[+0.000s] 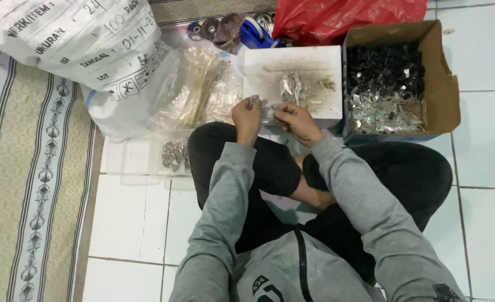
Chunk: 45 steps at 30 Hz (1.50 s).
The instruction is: Sorting and bagging small metal components from a cardboard box into plastic bags while sitting on the floor.
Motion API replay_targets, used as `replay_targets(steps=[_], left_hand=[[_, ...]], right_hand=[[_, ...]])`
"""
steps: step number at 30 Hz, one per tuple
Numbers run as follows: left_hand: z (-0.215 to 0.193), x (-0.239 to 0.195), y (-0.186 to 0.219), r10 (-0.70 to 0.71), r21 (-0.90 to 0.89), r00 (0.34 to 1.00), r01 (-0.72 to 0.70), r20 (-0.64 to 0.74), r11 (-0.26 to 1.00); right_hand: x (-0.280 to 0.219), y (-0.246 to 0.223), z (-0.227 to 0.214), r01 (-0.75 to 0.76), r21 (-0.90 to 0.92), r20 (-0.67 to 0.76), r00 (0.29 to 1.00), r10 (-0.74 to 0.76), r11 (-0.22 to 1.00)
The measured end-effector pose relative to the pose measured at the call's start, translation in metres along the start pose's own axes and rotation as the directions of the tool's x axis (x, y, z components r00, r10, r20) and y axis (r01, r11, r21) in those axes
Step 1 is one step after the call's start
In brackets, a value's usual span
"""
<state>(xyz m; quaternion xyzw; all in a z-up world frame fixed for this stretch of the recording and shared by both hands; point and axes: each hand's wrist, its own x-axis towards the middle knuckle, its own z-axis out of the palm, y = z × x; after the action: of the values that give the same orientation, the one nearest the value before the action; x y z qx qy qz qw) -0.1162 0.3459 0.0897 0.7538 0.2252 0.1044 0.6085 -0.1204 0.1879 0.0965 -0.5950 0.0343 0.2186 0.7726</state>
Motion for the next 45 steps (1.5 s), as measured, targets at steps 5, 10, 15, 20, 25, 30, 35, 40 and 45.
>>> replay_targets(steps=[5, 10, 15, 20, 25, 30, 35, 40, 45], left_hand=[[-0.013, -0.027, 0.036, 0.032, 0.156, 0.999, -0.037, 0.032, 0.987], [-0.023, -0.052, 0.047, 0.414, 0.215, 0.893, -0.446, 0.177, 0.869], [-0.014, -0.037, 0.009, 0.638, 0.355, 0.738, -0.669, 0.220, 0.653], [-0.012, -0.035, 0.013, 0.670, 0.401, 0.728, -0.662, 0.144, 0.633], [-0.011, -0.033, 0.014, 0.741, 0.463, 0.654, -0.709, 0.151, 0.532], [-0.008, -0.026, -0.002, 0.604, 0.566, 0.774, -0.590, 0.191, 0.576], [-0.002, -0.028, 0.004, 0.605, 0.602, 0.791, -0.526, 0.088, 0.601], [0.004, -0.010, 0.001, 0.558, 0.495, 0.818, -0.545, 0.138, 0.677], [0.004, 0.044, 0.028, 0.804, 0.681, 0.594, -0.594, 0.013, 0.428]], right_hand=[[0.032, 0.029, -0.016, 0.018, -0.145, -0.093, 0.995, -0.032, 0.989], [0.067, 0.060, -0.039, 0.128, -0.254, -0.217, 0.958, -0.186, 0.959], [0.069, 0.061, -0.033, 0.223, -0.311, -0.220, 0.929, -0.298, 0.924], [0.057, 0.051, -0.023, 0.281, -0.252, -0.162, 0.931, -0.327, 0.926], [0.055, 0.047, -0.023, 0.295, -0.227, -0.154, 0.930, -0.333, 0.928], [0.059, 0.051, -0.028, 0.299, -0.229, -0.095, 0.940, -0.327, 0.926], [0.056, 0.053, -0.027, 0.269, -0.320, -0.104, 0.943, -0.316, 0.908], [0.061, 0.066, -0.029, 0.274, -0.410, -0.129, 0.927, -0.353, 0.870], [0.031, 0.010, -0.011, 0.334, -0.564, -0.115, 0.874, -0.472, 0.755]])
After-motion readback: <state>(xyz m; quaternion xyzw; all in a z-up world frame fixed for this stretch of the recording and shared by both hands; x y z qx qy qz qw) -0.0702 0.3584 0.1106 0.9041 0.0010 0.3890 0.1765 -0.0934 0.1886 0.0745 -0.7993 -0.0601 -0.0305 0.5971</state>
